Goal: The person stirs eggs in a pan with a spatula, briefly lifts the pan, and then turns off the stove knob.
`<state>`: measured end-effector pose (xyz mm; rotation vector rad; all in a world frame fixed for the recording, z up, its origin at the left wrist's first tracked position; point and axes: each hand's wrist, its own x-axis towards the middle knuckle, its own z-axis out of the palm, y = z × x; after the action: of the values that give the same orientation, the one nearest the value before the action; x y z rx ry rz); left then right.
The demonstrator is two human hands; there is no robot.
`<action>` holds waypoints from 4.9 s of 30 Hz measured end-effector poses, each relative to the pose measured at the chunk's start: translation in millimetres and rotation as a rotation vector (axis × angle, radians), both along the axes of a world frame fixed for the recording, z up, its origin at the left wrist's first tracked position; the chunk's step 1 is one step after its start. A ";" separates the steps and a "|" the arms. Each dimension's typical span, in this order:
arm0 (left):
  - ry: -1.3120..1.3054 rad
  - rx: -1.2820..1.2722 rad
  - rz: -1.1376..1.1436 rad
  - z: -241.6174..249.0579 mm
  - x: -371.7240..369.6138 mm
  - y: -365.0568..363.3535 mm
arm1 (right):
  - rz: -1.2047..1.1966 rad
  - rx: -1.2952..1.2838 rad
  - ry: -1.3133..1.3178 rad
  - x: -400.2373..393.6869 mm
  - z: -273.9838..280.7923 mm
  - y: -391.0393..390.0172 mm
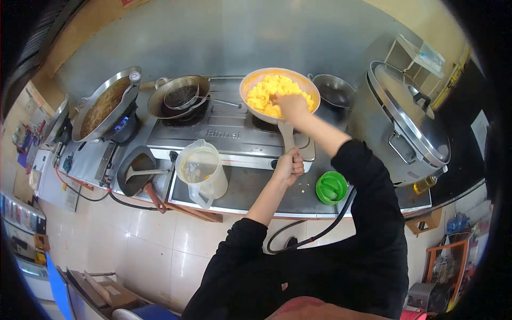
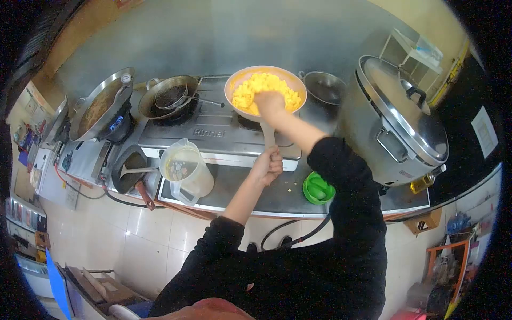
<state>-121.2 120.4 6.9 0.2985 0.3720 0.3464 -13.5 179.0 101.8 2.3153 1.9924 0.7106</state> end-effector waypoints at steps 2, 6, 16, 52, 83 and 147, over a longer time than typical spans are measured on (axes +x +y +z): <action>0.009 -0.018 0.000 -0.6 -1.3 -0.9 | -0.077 -0.055 0.106 16.3 44.4 -2.3; -0.006 -0.032 -0.004 -0.1 -1.6 -2.8 | -0.159 -0.154 0.123 1.1 111.8 -45.7; -0.002 0.001 0.016 0.0 0.5 -4.1 | -0.063 -0.086 -0.010 16.6 17.9 4.1; 0.060 0.059 -0.065 0.9 -1.2 -0.6 | -0.258 -0.264 0.804 108.5 32.3 0.0; 0.038 0.004 -0.024 -3.3 2.9 -4.0 | 0.044 -0.125 0.009 18.4 41.3 -68.8; -0.007 0.003 0.008 -2.7 4.7 -4.5 | -0.092 -0.145 0.233 29.6 35.8 -0.5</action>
<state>-116.5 115.9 4.2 0.2991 0.3664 0.3563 16.1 178.5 137.6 2.4800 1.9303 0.2916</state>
